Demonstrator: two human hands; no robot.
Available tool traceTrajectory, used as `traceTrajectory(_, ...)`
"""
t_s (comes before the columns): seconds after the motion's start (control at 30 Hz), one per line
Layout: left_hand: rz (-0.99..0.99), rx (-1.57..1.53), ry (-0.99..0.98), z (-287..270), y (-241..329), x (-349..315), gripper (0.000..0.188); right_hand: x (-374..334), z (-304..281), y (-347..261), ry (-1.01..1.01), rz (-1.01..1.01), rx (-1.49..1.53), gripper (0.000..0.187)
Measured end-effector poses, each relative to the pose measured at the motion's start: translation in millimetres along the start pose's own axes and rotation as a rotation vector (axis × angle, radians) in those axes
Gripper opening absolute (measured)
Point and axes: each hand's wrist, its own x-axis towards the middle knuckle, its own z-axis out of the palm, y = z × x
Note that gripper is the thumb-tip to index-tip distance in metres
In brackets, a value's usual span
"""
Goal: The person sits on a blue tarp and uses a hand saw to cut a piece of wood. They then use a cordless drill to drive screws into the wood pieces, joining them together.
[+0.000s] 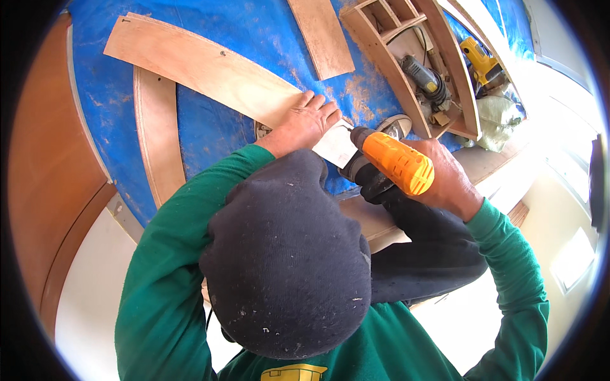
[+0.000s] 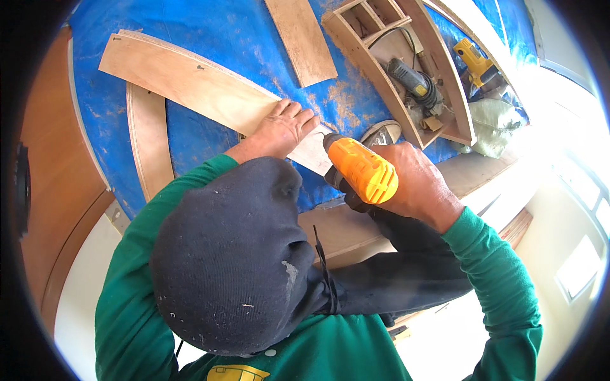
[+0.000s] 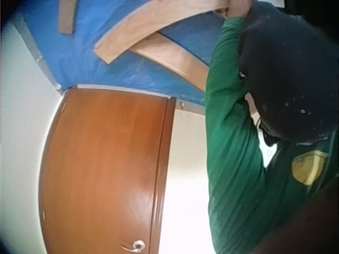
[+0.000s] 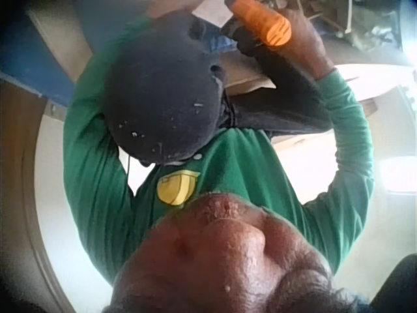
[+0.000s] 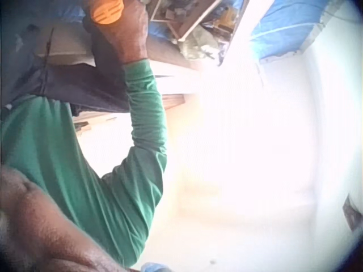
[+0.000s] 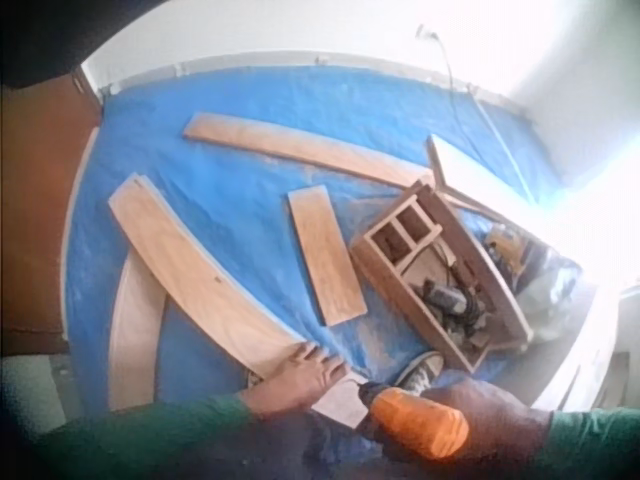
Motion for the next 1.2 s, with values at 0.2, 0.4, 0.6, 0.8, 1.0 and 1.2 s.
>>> traceTrajectory(0.2,-0.002,-0.02,-0.006,-1.0,1.6,-1.5,0.088,8.0,-2.8,-4.1,-0.042,0.028,-0.058,0.046)
traceTrajectory(0.4,0.014,-0.028,-0.021,-5.2,1.5,-2.5,0.091,15.4,-1.7,-3.7,-0.082,0.036,-0.109,0.05)
traceTrajectory(0.6,0.011,-0.055,-0.016,-7.2,1.6,-3.6,0.09,20.7,2.3,-6.8,-0.101,0.057,-0.228,0.045)
traceTrajectory(0.8,0.026,-0.072,-0.002,-7.2,0.8,-5.1,0.089,27.9,-1.7,-7.9,-0.122,0.037,-0.319,0.039)
traceTrajectory(1.0,0.024,-0.102,-0.034,-10.1,0.0,-3.4,0.09,34.3,0.5,-5.0,-0.149,0.038,-0.36,0.035)
traceTrajectory(1.2,0.024,-0.134,-0.067,-10.6,-0.8,-1.7,0.091,40.2,-0.2,0.4,-0.127,-0.029,-0.335,0.032)
